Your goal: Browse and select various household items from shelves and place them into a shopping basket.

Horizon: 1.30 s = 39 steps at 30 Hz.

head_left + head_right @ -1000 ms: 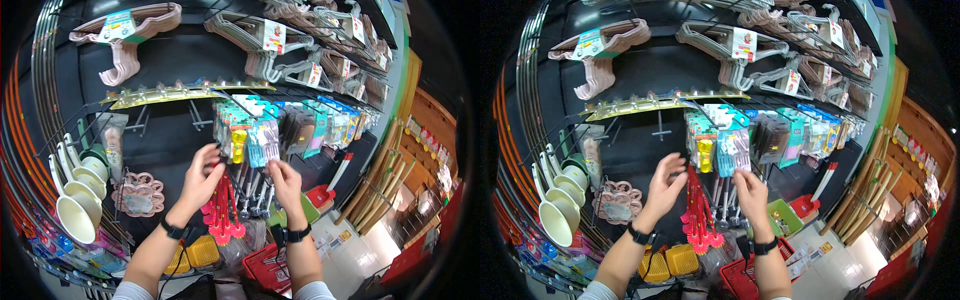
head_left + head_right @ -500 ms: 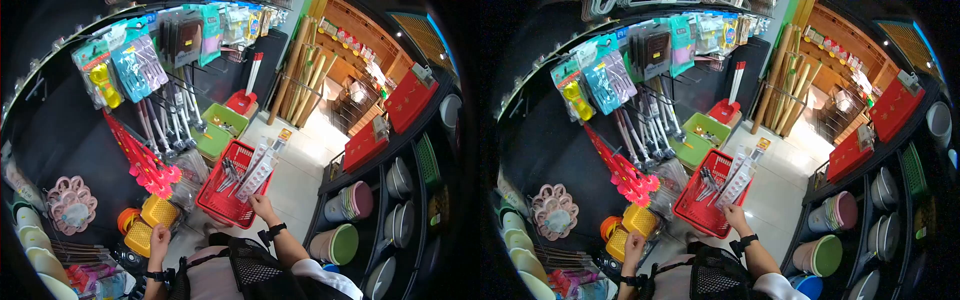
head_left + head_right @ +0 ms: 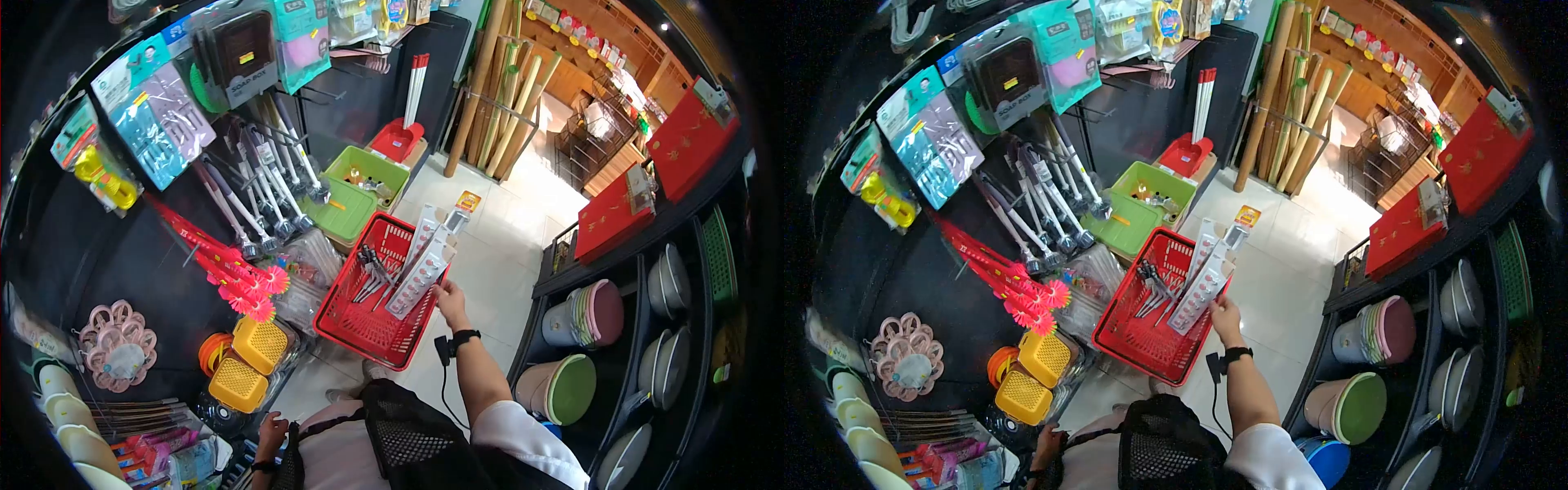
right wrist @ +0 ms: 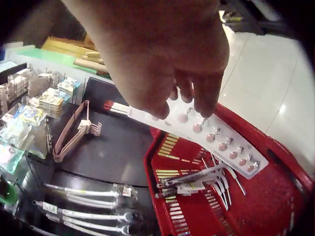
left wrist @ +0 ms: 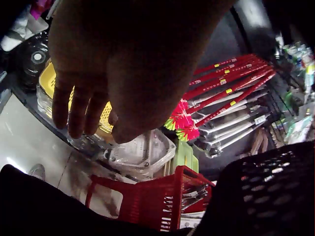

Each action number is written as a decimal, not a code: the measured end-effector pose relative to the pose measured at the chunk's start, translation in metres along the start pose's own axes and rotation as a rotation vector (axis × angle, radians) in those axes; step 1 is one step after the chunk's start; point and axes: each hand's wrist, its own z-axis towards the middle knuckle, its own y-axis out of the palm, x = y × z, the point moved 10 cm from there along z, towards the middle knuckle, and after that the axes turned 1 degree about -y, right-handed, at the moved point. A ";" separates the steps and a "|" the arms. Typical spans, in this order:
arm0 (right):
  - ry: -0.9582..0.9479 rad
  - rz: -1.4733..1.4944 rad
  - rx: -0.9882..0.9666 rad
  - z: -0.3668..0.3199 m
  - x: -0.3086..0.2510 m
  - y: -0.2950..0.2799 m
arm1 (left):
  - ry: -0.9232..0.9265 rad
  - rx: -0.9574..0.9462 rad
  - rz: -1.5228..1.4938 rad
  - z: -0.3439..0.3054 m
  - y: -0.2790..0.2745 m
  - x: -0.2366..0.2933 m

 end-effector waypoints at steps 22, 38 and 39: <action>-0.028 -0.120 0.012 0.123 0.008 -0.002 | 0.047 -0.086 -0.041 -0.028 0.084 0.046; -0.437 0.060 -0.077 -0.062 -0.222 -0.053 | 0.337 -0.053 -0.025 -0.039 0.088 0.161; -0.429 0.026 -0.118 -0.068 -0.225 -0.057 | 0.361 -0.011 -0.062 -0.037 0.078 0.162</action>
